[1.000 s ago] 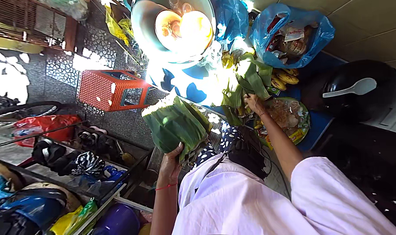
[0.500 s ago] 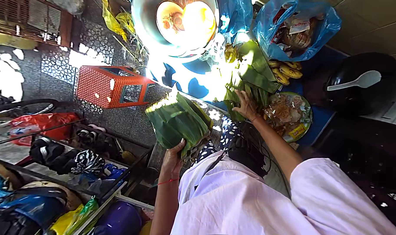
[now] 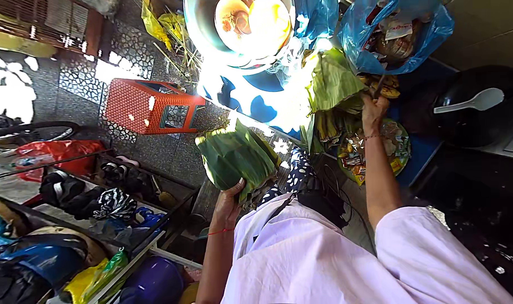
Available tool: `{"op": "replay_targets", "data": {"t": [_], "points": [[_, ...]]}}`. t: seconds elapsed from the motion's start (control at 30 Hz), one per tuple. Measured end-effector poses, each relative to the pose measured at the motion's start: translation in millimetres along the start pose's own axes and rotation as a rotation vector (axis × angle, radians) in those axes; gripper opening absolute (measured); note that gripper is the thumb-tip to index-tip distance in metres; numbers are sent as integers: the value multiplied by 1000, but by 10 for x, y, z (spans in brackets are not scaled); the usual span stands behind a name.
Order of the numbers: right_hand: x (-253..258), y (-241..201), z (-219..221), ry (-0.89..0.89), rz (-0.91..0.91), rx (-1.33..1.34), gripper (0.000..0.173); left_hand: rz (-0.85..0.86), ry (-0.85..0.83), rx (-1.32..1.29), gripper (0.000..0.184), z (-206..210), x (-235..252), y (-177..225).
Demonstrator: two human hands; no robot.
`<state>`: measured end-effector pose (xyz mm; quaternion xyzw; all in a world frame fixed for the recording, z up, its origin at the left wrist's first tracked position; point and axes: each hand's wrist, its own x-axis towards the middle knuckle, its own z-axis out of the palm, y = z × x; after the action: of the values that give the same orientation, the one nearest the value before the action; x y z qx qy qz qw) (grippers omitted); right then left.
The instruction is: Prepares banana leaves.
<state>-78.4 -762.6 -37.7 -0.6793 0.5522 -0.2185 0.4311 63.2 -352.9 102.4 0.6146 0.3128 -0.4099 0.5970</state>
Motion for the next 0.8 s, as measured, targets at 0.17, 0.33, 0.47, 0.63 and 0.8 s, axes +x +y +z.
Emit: {"op": "replay_targets", "data": {"t": [0.17,0.33,0.47,0.63,0.8], "points": [[86,-130,-295,166,-220,-184,28,12,-33,17,14,-77,52,-1],[125,-149,-348,84,42,-363,32,21,-47,15,14,-191,52,7],[148,509,-320,36,257,-509,37,32,-49,9,13,-352,59,-21],[-208,432,-252,80,218,-571,48,33,-15,7,13,-518,59,-49],[-969,320,291,-156,92,-415,44,12,9,19,13,-547,94,-82]]}}
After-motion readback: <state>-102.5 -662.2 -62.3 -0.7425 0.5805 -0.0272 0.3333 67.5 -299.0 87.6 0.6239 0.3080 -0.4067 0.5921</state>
